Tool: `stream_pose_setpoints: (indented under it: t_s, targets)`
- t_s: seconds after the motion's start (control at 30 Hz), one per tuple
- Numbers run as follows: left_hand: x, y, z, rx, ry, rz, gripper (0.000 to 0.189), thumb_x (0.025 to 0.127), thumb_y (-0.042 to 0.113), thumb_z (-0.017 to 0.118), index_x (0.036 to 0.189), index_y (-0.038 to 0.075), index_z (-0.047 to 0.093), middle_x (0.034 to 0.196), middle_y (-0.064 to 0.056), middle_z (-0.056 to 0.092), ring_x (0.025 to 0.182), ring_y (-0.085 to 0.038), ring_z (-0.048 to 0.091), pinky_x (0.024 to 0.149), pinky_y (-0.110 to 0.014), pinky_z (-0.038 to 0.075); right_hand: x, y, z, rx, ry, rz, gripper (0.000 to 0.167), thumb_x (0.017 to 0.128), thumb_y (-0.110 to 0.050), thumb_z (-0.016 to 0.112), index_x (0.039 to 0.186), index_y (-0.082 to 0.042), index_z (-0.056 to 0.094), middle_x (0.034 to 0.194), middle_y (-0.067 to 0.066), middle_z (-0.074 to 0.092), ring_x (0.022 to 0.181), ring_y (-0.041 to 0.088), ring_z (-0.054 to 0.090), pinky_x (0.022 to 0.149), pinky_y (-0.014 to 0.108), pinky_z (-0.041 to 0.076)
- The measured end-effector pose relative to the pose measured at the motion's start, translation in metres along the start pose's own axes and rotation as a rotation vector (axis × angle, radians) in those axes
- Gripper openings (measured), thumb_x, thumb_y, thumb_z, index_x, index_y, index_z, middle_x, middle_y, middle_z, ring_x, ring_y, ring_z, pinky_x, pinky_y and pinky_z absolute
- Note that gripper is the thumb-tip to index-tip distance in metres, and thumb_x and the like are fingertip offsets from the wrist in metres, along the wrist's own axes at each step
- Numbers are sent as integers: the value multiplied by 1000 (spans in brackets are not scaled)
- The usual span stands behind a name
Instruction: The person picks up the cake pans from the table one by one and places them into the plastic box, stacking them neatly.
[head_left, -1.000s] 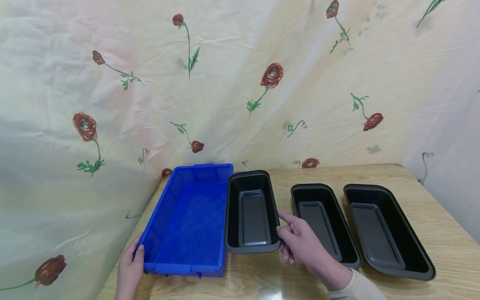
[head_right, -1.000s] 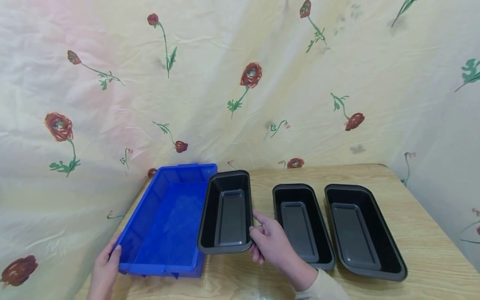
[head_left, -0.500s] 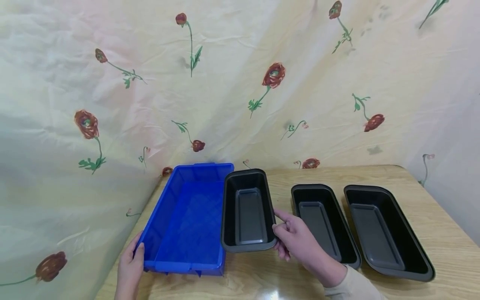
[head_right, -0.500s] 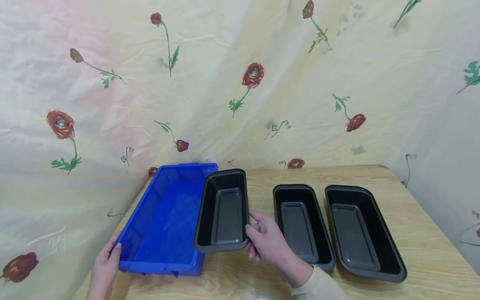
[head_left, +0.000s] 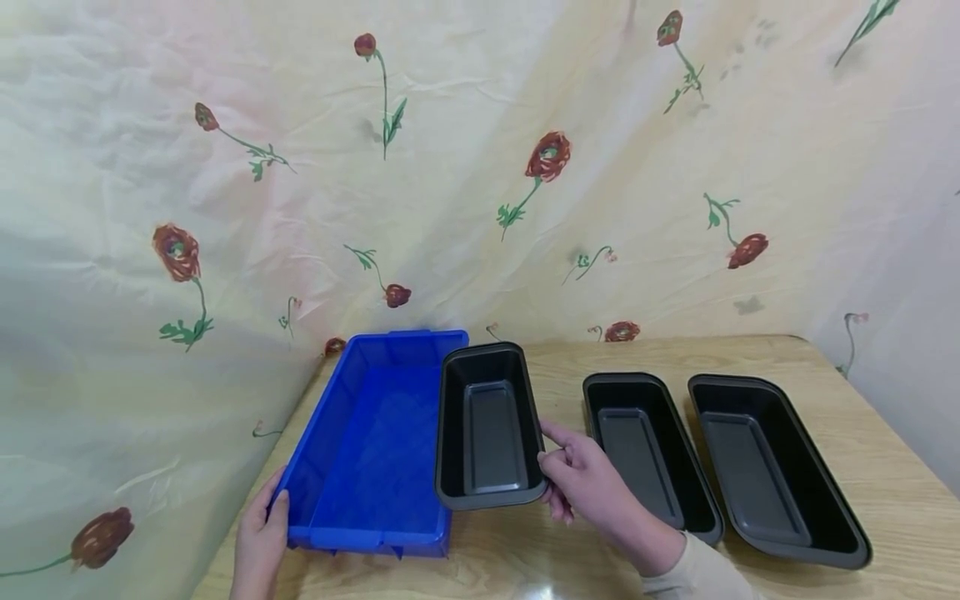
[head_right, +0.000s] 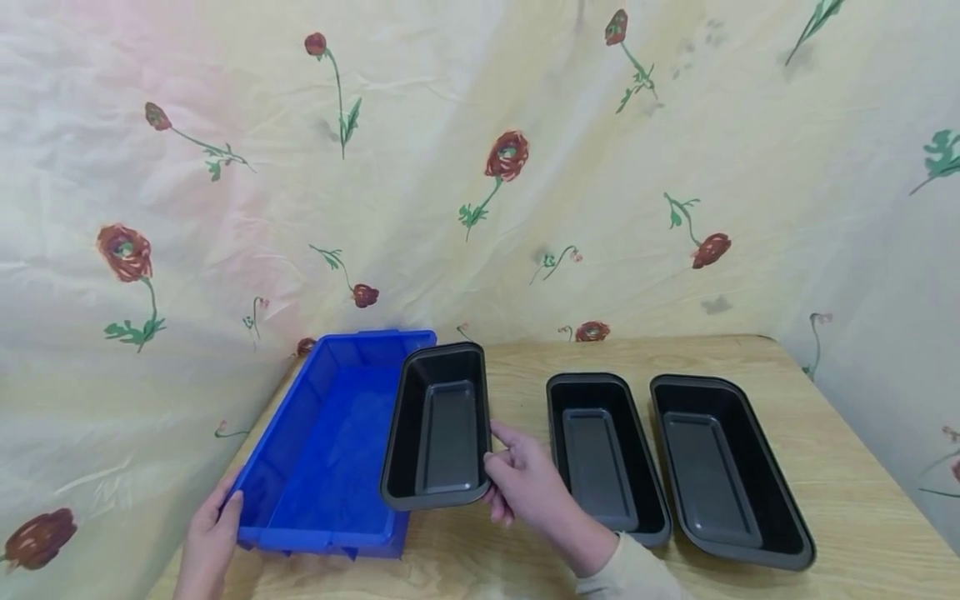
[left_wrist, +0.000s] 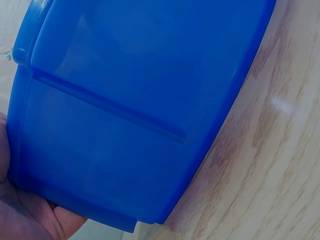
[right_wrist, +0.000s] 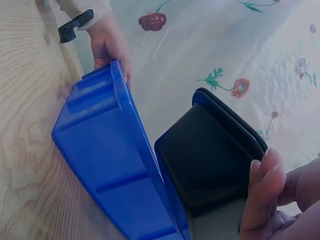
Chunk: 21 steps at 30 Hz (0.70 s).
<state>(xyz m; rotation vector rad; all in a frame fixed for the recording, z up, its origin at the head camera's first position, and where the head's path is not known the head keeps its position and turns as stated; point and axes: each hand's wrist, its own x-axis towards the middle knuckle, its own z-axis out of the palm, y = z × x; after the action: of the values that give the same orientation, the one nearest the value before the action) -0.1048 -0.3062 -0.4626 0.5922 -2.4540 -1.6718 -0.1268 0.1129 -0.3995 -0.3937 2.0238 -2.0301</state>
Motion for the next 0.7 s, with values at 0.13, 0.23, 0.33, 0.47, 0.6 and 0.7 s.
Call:
stream_pose_setpoints:
  t_s: [0.13,0.23,0.33,0.47,0.6,0.7]
  targets:
    - [0,0,0,4,-2,5,52,114,17,29,163,-1,23,166,-29,20,151,-50,18,119,-66,22,1,0,0,4,1,6,63,105,-1,48,156,18,16,65,10,61,42,9,53,38,20,44]
    - [0,0,0,5,2,4,52,114,17,29,162,-2,23,166,-30,20,151,-51,18,119,-66,22,2,0,1,9,0,8,63,105,-1,48,156,18,15,64,10,61,42,9,53,39,20,44]
    - [-1,-1,0,15,12,15,51,114,16,30,162,-3,25,164,-31,22,150,-51,20,119,-66,23,3,-1,2,20,-1,15,64,105,-1,47,156,18,14,64,9,61,42,9,53,39,20,45]
    - [-2,-1,0,33,16,31,51,114,16,31,161,-3,26,163,-32,24,149,-52,21,118,-66,24,5,-1,3,26,7,22,64,105,-2,47,156,18,13,63,8,60,42,9,53,39,20,45]
    - [-1,0,0,37,12,25,52,114,18,30,161,-3,26,164,-32,23,149,-53,21,118,-67,24,7,-2,5,33,11,20,64,105,-2,47,157,18,13,64,8,60,42,9,53,40,20,45]
    - [-1,-1,1,40,22,28,52,114,18,31,161,-3,27,163,-32,25,149,-53,22,118,-67,24,9,-2,7,39,8,11,64,105,-1,47,157,17,13,64,8,60,42,9,53,39,20,45]
